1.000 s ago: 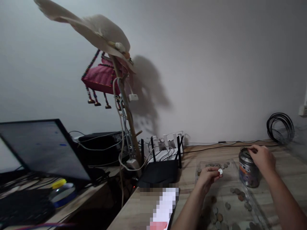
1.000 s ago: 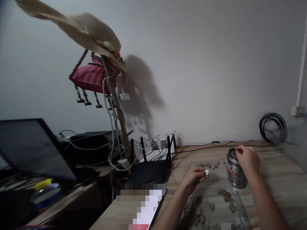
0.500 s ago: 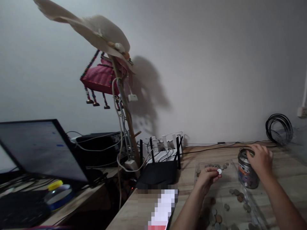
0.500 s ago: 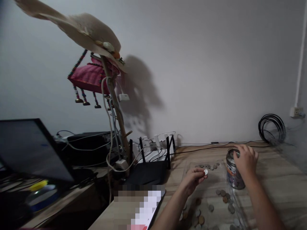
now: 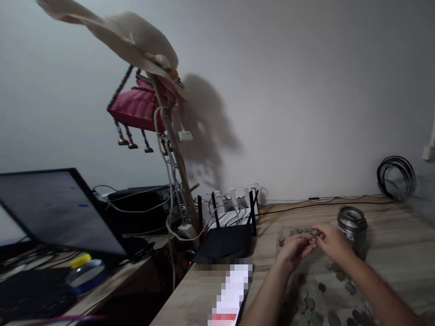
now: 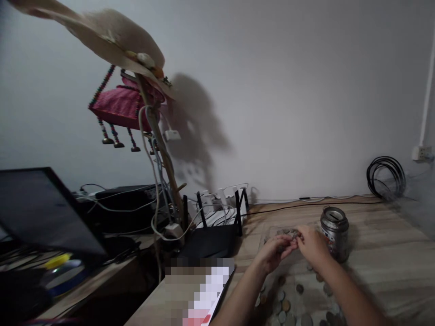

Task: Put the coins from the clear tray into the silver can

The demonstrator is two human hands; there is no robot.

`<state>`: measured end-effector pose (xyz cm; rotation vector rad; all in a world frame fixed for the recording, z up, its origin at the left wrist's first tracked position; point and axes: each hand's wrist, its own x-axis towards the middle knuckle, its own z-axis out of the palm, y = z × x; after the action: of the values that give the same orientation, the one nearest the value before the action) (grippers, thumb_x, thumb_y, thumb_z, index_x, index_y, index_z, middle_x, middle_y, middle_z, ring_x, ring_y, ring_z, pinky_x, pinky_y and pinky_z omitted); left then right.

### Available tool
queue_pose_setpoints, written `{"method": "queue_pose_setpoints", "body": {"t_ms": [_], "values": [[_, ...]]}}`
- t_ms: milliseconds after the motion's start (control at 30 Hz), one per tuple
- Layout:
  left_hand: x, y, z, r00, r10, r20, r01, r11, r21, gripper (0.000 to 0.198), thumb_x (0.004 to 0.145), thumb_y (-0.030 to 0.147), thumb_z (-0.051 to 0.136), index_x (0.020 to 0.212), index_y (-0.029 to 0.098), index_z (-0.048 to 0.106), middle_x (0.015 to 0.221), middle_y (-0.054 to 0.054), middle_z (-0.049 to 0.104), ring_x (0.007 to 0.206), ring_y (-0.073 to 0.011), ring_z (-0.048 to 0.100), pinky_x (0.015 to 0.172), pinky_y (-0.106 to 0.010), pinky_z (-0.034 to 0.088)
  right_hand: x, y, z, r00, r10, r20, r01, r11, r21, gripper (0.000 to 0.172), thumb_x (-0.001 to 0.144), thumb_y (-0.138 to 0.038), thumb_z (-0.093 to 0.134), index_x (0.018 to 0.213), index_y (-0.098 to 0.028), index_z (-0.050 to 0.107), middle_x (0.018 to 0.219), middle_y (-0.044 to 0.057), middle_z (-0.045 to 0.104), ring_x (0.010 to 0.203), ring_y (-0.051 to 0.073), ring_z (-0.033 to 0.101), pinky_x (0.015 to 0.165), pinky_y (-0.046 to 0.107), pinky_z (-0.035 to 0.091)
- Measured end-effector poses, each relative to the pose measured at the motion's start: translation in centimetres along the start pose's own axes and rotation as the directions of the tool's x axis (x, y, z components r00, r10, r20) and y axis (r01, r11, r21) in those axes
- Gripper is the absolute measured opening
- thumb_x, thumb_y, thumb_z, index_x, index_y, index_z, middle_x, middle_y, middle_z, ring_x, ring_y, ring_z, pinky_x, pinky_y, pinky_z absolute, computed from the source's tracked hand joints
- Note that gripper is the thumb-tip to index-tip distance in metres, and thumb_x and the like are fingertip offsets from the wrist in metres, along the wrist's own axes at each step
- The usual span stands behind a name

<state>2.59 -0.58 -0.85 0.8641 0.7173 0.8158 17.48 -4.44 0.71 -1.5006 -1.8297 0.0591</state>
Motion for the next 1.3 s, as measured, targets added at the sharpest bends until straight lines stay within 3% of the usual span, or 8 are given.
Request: {"method": "queue_pose_setpoints", "body": {"t_ms": [100, 267, 500, 733, 833, 933, 1067, 1300], "values": [[0.1, 0.1, -0.1, 0.998, -0.066, 0.009, 0.066, 0.997, -0.041, 0.027, 0.059, -0.003, 0.044, 0.08, 0.008, 0.058, 0.08, -0.01, 0.065, 0.077, -0.0152, 0.063, 0.073, -0.022, 0.047, 0.3, 1.4, -2.4, 0.981, 0.031, -0.19, -0.057, 0.99, -0.132, 0.027, 0.074, -0.022, 0.043, 0.092, -0.022, 0.063, 0.086, 0.004, 0.064, 0.079, 0.017, 0.056, 0.068, 0.026, 0.039], [0.5, 0.1, -0.5, 0.994, -0.105, 0.034, 0.107, 0.991, -0.08, 0.043, 0.049, -0.006, 0.037, 0.085, 0.004, 0.058, 0.083, -0.01, 0.063, 0.079, -0.0155, 0.063, 0.074, -0.021, 0.048, 0.6, 5.5, -6.2, 0.857, 0.149, -0.494, -0.303, 0.92, -0.249, 0.024, 0.073, -0.029, 0.045, 0.084, -0.023, 0.066, 0.082, 0.006, 0.064, 0.076, 0.019, 0.055, 0.059, 0.027, 0.035], [0.7, 0.0, -0.6, 0.995, -0.097, -0.001, 0.097, 0.992, -0.079, 0.051, 0.049, -0.009, 0.037, 0.095, 0.006, 0.053, 0.08, -0.008, 0.062, 0.076, -0.0136, 0.062, 0.069, -0.02, 0.047, 0.7, 8.2, -7.1, 0.844, 0.299, -0.445, -0.413, 0.892, -0.185, 0.024, 0.069, -0.034, 0.047, 0.075, -0.022, 0.068, 0.073, 0.005, 0.066, 0.068, 0.02, 0.055, 0.055, 0.028, 0.034], [0.6, 0.3, -0.5, 0.988, -0.154, -0.003, 0.151, 0.971, -0.188, 0.021, 0.07, 0.012, 0.048, 0.09, 0.006, 0.054, 0.077, -0.011, 0.062, 0.073, -0.0158, 0.062, 0.069, -0.022, 0.046, 0.5, 5.8, -6.4, 0.832, 0.024, -0.554, -0.247, 0.911, -0.331, 0.029, 0.076, -0.03, 0.044, 0.093, -0.02, 0.064, 0.092, 0.008, 0.065, 0.09, 0.024, 0.052, 0.077, 0.037, 0.034], [0.6, 0.3, -0.7, 0.989, -0.14, 0.056, 0.149, 0.957, -0.247, 0.022, 0.077, 0.023, 0.045, 0.086, 0.006, 0.055, 0.077, -0.012, 0.062, 0.074, -0.0178, 0.062, 0.068, -0.025, 0.045, 0.3, 3.4, -4.0, 0.887, -0.13, -0.443, 0.023, 0.971, -0.238, 0.03, 0.08, -0.026, 0.04, 0.097, -0.017, 0.062, 0.095, 0.008, 0.063, 0.091, 0.019, 0.052, 0.083, 0.032, 0.036], [0.9, 0.2, -1.1, 0.984, -0.116, 0.134, 0.152, 0.944, -0.294, 0.032, 0.081, 0.034, 0.04, 0.083, 0.007, 0.056, 0.074, -0.011, 0.063, 0.07, -0.0178, 0.061, 0.067, -0.027, 0.044, -0.1, 0.9, -0.7, 0.972, -0.189, -0.142, 0.178, 0.98, -0.085, 0.029, 0.08, -0.025, 0.041, 0.099, -0.02, 0.062, 0.096, 0.007, 0.062, 0.089, 0.017, 0.053, 0.079, 0.028, 0.039], [1.4, 0.0, -1.6, 0.961, -0.113, 0.251, 0.178, 0.951, -0.252, 0.043, 0.082, 0.045, 0.036, 0.083, 0.008, 0.059, 0.062, -0.006, 0.061, 0.054, -0.0159, 0.057, 0.054, -0.025, 0.039, -0.7, -0.7, 2.3, 0.942, -0.248, 0.227, 0.232, 0.968, 0.095, 0.025, 0.074, -0.026, 0.051, 0.095, -0.023, 0.064, 0.096, 0.005, 0.061, 0.087, 0.017, 0.054, 0.074, 0.027, 0.041], [1.3, -0.4, -1.3, 0.954, -0.101, 0.282, 0.178, 0.949, -0.262, 0.036, 0.083, 0.038, 0.039, 0.076, 0.008, 0.06, 0.063, -0.007, 0.061, 0.059, -0.0132, 0.058, 0.062, -0.023, 0.042, -0.3, -0.1, 2.3, 0.961, -0.234, 0.149, 0.231, 0.972, 0.032, 0.022, 0.078, -0.023, 0.045, 0.08, -0.022, 0.066, 0.083, 0.005, 0.062, 0.083, 0.017, 0.053, 0.073, 0.028, 0.04]]}}
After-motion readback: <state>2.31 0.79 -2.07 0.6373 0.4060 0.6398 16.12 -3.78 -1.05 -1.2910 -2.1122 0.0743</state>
